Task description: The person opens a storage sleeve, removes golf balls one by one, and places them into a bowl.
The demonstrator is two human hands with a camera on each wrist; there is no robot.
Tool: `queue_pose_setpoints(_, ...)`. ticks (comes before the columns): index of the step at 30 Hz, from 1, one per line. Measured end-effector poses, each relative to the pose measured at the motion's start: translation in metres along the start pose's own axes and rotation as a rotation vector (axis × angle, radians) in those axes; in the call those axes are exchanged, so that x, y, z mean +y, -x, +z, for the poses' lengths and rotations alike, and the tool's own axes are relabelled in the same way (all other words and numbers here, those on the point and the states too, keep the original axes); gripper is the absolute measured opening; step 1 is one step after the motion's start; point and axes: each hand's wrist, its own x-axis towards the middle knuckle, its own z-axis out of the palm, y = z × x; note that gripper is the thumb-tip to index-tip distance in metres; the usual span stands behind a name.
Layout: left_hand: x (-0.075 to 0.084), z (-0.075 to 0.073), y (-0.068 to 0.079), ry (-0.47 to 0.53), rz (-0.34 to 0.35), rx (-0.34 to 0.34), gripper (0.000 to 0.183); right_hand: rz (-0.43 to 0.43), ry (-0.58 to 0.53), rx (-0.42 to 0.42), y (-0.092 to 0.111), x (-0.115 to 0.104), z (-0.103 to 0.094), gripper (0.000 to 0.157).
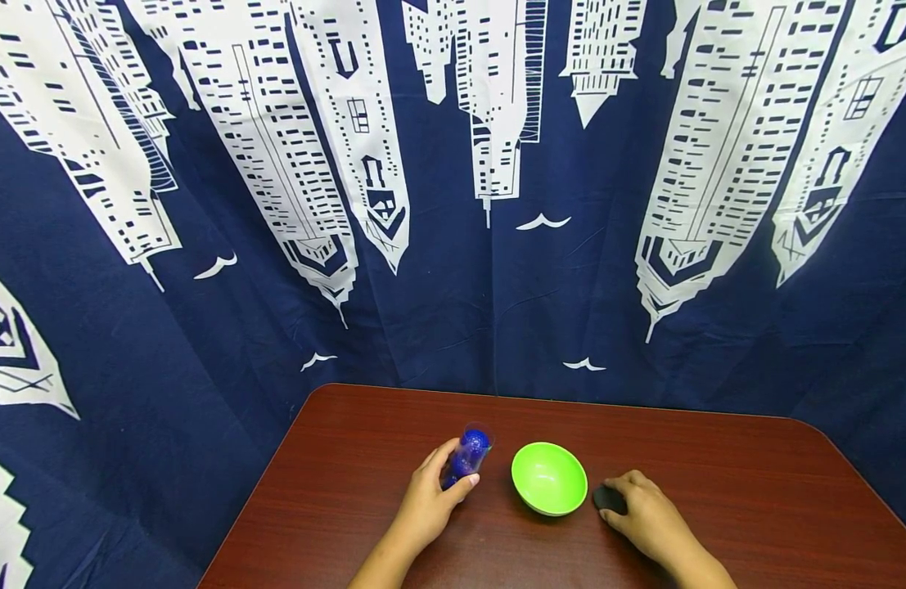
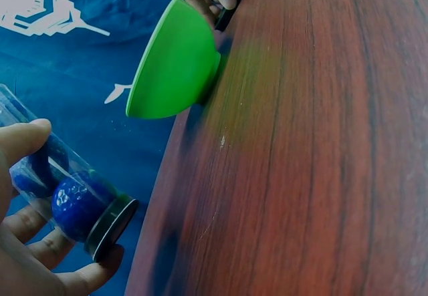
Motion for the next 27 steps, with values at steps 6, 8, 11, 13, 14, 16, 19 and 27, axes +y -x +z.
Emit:
queue_pose_setpoints(6, 0.001, -0.001, 0.000, -0.014, 0.003, -0.004, 0.059, -0.001, 0.002, -0.002, 0.000, 0.001, 0.001, 0.045)
queue_pose_setpoints(8, 0.001, -0.001, 0.000, -0.020, 0.006, -0.003, 0.059, 0.002, 0.000, -0.005, 0.000, 0.001, 0.001, 0.049)
queue_pose_setpoints(11, 0.001, -0.001, 0.001, -0.023, 0.002, -0.002, 0.059, 0.001, -0.006, 0.003, 0.001, 0.002, 0.001, 0.056)
queue_pose_setpoints(13, 0.002, -0.001, 0.001, -0.023, -0.002, -0.002, 0.059, 0.000, -0.008, 0.018, 0.001, 0.002, 0.001, 0.058)
queue_pose_setpoints(14, 0.002, -0.001, 0.001, -0.022, -0.001, -0.001, 0.059, 0.002, -0.009, 0.022, 0.001, 0.001, 0.001, 0.058)
queue_pose_setpoints(16, 0.002, -0.002, 0.000, -0.018, 0.002, 0.000, 0.059, 0.002, -0.012, 0.039, 0.001, 0.000, 0.000, 0.055)
queue_pose_setpoints(19, 0.003, -0.002, 0.000, -0.019, 0.013, 0.004, 0.059, -0.005, -0.023, 0.082, 0.001, -0.004, -0.002, 0.050)
queue_pose_setpoints(27, 0.005, -0.003, -0.001, -0.021, 0.031, 0.005, 0.059, -0.051, -0.080, 0.202, 0.001, -0.017, -0.009, 0.043)
